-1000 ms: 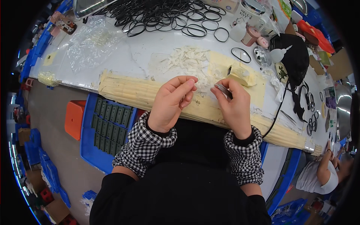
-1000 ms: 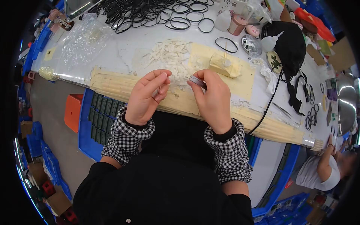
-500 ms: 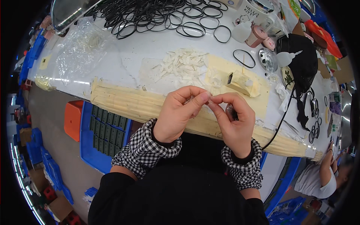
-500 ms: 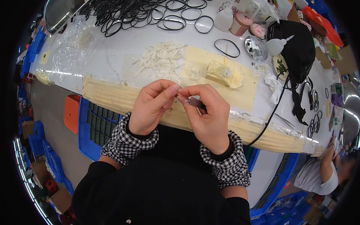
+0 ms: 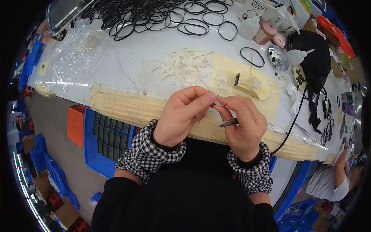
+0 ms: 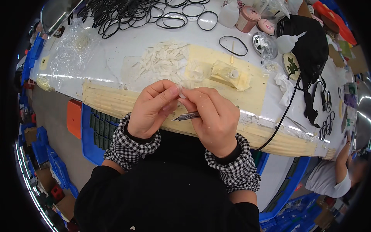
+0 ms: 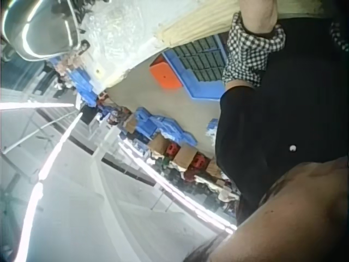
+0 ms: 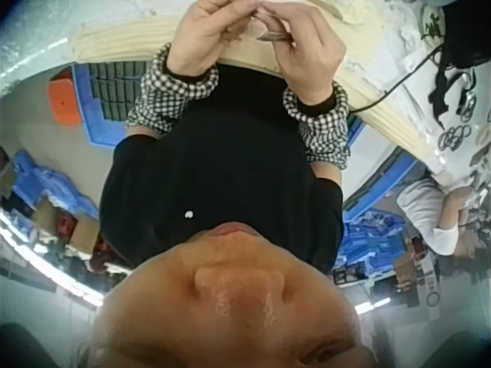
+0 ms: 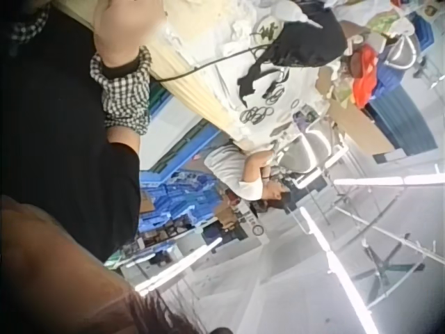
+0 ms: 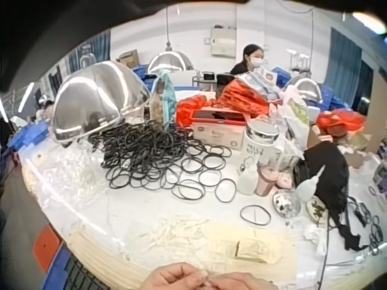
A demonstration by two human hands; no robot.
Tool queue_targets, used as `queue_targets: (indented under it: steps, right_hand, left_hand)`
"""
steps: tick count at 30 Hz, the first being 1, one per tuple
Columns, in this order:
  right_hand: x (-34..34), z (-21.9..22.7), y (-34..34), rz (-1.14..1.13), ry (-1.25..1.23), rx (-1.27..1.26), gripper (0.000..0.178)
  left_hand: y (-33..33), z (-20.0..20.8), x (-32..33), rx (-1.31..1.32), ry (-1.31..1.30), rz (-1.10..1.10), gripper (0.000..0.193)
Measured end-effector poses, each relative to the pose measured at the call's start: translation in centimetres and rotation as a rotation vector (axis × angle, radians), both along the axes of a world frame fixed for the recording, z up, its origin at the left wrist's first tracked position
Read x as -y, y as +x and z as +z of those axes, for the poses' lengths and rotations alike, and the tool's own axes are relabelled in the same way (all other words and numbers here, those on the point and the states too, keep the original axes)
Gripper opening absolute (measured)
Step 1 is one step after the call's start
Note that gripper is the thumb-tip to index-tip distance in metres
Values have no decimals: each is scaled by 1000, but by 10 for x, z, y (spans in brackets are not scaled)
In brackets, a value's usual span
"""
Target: Using a small pick tool to clean or assemble small metal and plastic components on a factory workbench.
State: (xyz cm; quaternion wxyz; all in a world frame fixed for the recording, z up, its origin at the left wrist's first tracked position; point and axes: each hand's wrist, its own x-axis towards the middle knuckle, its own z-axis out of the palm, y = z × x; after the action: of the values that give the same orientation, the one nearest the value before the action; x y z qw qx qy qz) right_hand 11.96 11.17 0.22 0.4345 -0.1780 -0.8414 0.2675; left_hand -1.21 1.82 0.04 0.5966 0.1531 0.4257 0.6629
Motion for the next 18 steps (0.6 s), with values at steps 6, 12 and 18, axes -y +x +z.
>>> queue_targets:
  steps: [6,12,18]
  right_hand:
    - [1,8,1,36,-76,-51,13]
    - [7,14,3,-15,-220,0,10]
    - [11,11,-1,-63,-187,-45,11]
  left_hand:
    - [1,5,0,102,15,-40,12]
    - [2,-1,-1,75,85,-10,15]
    - [8,2,-2,166,117,-16,16]
